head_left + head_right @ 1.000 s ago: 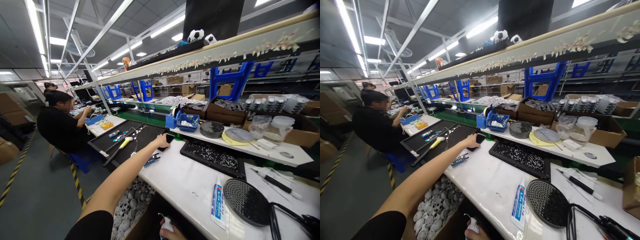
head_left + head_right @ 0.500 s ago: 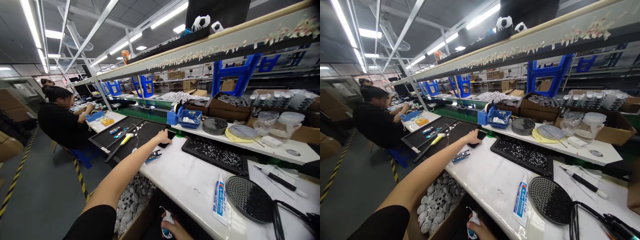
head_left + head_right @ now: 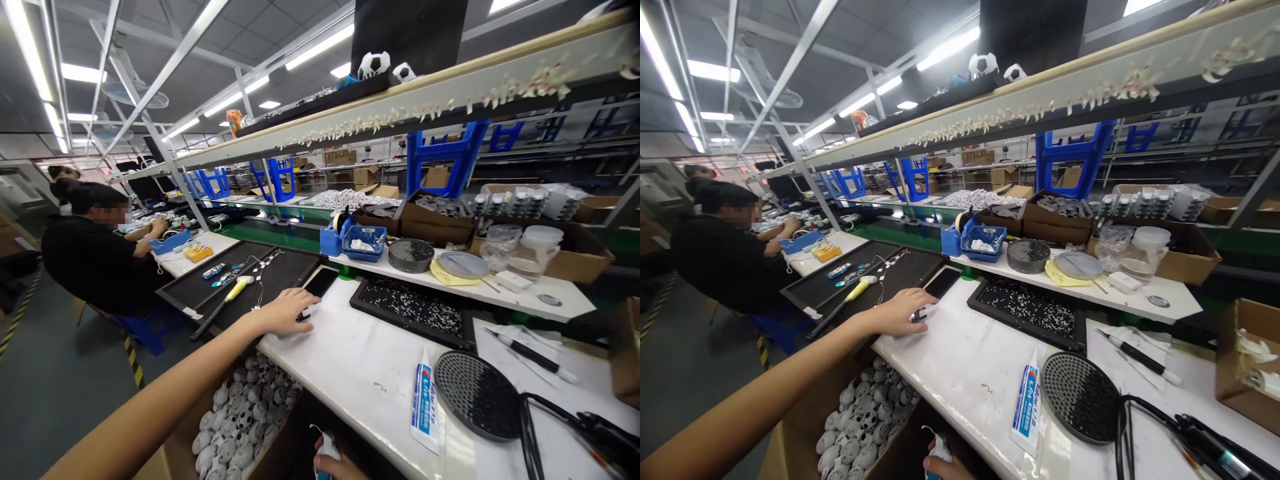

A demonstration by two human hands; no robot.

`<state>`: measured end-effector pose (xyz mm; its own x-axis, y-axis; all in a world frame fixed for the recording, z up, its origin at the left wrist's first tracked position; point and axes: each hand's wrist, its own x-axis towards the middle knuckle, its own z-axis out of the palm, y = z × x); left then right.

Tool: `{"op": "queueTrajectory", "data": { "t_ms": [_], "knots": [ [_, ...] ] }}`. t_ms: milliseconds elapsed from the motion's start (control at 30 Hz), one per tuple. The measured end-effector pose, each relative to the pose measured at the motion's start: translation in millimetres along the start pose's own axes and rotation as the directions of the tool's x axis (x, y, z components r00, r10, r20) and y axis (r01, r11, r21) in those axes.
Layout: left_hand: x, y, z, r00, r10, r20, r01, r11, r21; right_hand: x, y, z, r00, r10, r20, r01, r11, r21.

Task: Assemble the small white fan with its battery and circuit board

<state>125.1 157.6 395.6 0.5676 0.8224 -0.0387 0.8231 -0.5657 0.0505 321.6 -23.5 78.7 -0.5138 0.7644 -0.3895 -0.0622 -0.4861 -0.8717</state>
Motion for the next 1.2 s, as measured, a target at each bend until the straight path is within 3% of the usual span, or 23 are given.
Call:
{"op": "queueTrajectory", "data": {
  "t_ms": [133,267,367,433,500,600,667,733,833,900,967,1033,1133,1200],
  "knots": [
    [-31.5,-7.3,19.9,0.997,0.03,-0.065,-0.026,0.998,0.06,-9.1,-16.0,5.0,1.0,0.015,-0.005,-0.015,1.0,0.005],
    [-34.5,-14.1,38.4,0.974,-0.048,-0.222,0.054,0.998,0.022,-34.1,-40.1,15.0,0.999,0.009,0.049,-0.009,1.0,-0.01],
    [-30.8,-9.1,39.8,0.928,-0.109,-0.357,0.086,0.993,-0.081,-64.9,-74.9,26.9,0.992,-0.09,0.092,0.09,0.996,0.005],
    [-28.4,2.2,32.1,0.882,-0.151,-0.446,0.078,0.981,-0.178,-89.5,-113.7,35.7,0.966,-0.24,0.1,0.234,0.97,0.072],
    [-27.5,23.0,18.8,0.832,-0.19,-0.52,0.047,0.96,-0.276,-112.3,-164.0,42.3,0.844,-0.536,0.003,0.525,0.827,0.201],
    [-31.8,77.3,0.3,0.726,-0.265,-0.634,-0.08,0.884,-0.461,-133.8,-240.5,44.7,0.646,-0.709,-0.283,0.763,0.591,0.262],
    [-37.8,125.7,-0.6,0.532,-0.442,-0.722,-0.366,0.649,-0.667,-137.5,-274.8,42.9,0.554,-0.74,-0.38,0.832,0.506,0.227],
    [-42.7,174.8,11.5,0.464,-0.465,-0.754,-0.569,0.496,-0.656,-135.3,-289.0,40.9,0.525,-0.714,-0.463,0.849,0.478,0.225],
    [-42.0,230.1,41.7,0.484,-0.485,-0.728,-0.671,0.328,-0.665,-130.6,-281.0,39.4,0.52,-0.616,-0.591,0.848,0.456,0.271],
    [-37.8,247.5,57.4,0.566,-0.5,-0.656,-0.632,0.248,-0.734,-131.7,-268.7,38.9,0.523,-0.597,-0.608,0.846,0.452,0.283],
    [-35.0,250.8,64.3,0.629,-0.514,-0.583,-0.58,0.189,-0.792,-135.6,-259.4,38.4,0.527,-0.611,-0.591,0.841,0.472,0.264],
    [-35.7,245.6,63.9,0.653,-0.51,-0.56,-0.56,0.172,-0.81,-139.4,-254.7,37.2,0.524,-0.625,-0.578,0.84,0.489,0.233],
    [-41.7,235.3,58.8,0.649,-0.511,-0.563,-0.567,0.168,-0.806,-140.0,-251.6,32.1,0.54,-0.66,-0.523,0.832,0.513,0.211],
    [-46.0,230.8,57.0,0.635,-0.57,-0.522,-0.572,0.107,-0.813,-137.1,-249.0,25.7,0.562,-0.688,-0.46,0.814,0.558,0.16]
  ]
}}
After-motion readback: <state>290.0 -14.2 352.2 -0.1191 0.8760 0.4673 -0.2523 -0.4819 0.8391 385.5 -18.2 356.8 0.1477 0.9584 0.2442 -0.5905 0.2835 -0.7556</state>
